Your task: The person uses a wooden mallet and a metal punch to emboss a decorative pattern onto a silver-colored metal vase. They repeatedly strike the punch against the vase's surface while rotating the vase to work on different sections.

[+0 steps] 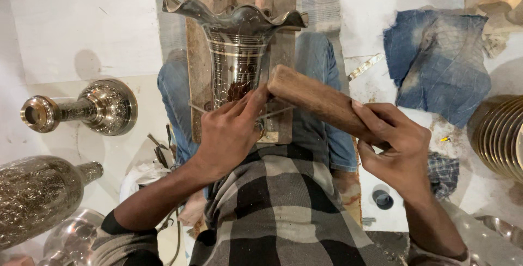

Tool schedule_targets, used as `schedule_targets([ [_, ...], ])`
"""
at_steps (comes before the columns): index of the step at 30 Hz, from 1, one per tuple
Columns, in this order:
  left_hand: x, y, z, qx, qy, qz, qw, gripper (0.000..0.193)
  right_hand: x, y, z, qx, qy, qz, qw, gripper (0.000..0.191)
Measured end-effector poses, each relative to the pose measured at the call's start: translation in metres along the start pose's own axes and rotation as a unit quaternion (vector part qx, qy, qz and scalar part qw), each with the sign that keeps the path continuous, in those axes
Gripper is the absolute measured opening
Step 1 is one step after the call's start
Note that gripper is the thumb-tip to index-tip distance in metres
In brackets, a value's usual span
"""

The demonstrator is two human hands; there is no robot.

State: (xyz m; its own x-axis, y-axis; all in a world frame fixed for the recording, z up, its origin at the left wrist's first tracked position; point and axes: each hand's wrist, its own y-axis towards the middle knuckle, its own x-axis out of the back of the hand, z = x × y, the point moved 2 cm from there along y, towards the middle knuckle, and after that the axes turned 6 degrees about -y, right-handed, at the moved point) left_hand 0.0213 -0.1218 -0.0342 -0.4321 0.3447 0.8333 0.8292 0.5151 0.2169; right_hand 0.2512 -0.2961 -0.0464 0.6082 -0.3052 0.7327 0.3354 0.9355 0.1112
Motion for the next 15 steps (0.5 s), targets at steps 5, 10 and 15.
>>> schedule_targets([
  [5,0.003,0.001,0.000,0.000,0.005,-0.015,1.000,0.073,0.000,-0.003,-0.001,-0.008,0.039,-0.059,0.997,0.060],
  [10,0.003,-0.005,0.005,0.001,-0.007,0.015,1.000,0.079,-0.009,-0.003,-0.002,0.019,0.104,-0.114,0.988,0.058],
  [15,-0.003,-0.004,0.015,0.009,0.001,0.018,1.000,0.076,-0.009,-0.003,-0.011,-0.020,0.189,-0.107,0.976,0.067],
])
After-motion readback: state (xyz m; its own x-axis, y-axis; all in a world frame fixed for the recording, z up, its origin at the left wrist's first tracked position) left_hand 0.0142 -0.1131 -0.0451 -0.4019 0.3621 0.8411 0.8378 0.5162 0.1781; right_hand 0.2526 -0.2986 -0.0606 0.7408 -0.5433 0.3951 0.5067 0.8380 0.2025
